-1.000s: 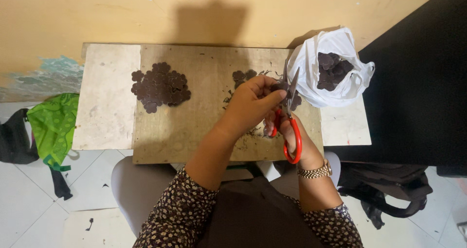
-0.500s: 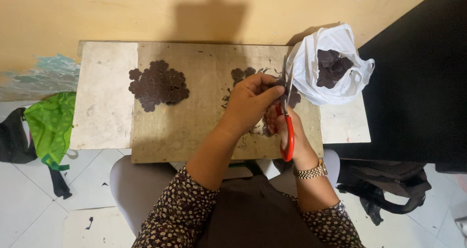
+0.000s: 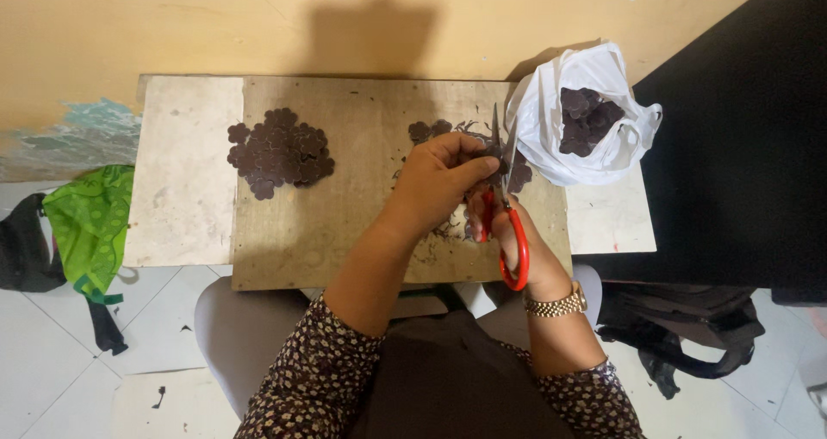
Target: The person uses red-handled scissors to cut dark brown material into small flower-like shapes on a wooden board. Cut pieces are placed into a white plastic bag while scraps remain on the board.
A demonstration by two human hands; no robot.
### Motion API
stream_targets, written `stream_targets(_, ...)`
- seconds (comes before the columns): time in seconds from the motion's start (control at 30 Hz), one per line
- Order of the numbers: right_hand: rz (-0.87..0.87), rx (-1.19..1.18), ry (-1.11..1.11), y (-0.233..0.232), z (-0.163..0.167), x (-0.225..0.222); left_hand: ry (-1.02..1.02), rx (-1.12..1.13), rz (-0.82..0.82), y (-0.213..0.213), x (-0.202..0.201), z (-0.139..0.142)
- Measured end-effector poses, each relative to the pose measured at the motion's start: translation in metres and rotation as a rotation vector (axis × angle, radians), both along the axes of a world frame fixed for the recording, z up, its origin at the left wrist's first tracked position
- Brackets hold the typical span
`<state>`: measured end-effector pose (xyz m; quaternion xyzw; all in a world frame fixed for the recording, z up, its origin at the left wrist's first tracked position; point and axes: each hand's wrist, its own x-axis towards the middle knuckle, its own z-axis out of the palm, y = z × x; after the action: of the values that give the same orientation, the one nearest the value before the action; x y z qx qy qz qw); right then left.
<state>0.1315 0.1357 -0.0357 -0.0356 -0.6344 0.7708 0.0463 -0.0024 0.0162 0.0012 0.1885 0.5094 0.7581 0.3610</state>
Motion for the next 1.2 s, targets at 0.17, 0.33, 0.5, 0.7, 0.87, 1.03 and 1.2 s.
stream_targets(0.17, -0.058, 0.09, 0.087, -0.007, -0.004, -0.004, 0.034, 0.029, 0.082, 0.007, 0.005, -0.01)
stream_targets(0.33, -0.137, 0.17, 0.102, -0.015, -0.002, -0.006, -0.044, 0.09, 0.101, 0.013, 0.006, -0.021)
stream_targets(0.5, -0.143, 0.12, 0.089, -0.015, -0.004, -0.006, -0.027, 0.113, 0.104, 0.015, 0.006, -0.027)
stream_targets(0.7, -0.149, 0.08, 0.004, -0.01, -0.011, -0.005, -0.024, 0.07, 0.101, 0.011, 0.002, -0.026)
stream_targets(0.87, -0.183, 0.125, 0.041, -0.007, -0.025, -0.004, 0.001, 0.096, 0.097, 0.01, 0.003, -0.024)
stream_targets(1.03, -0.2, 0.161, 0.039, 0.001, -0.029, -0.003, 0.024, 0.061, 0.11, 0.007, 0.001, -0.019)
stream_targets(1.2, -0.232, 0.086, 0.046, 0.003, -0.019, -0.007, 0.038, 0.101, 0.073, 0.001, -0.002, -0.018)
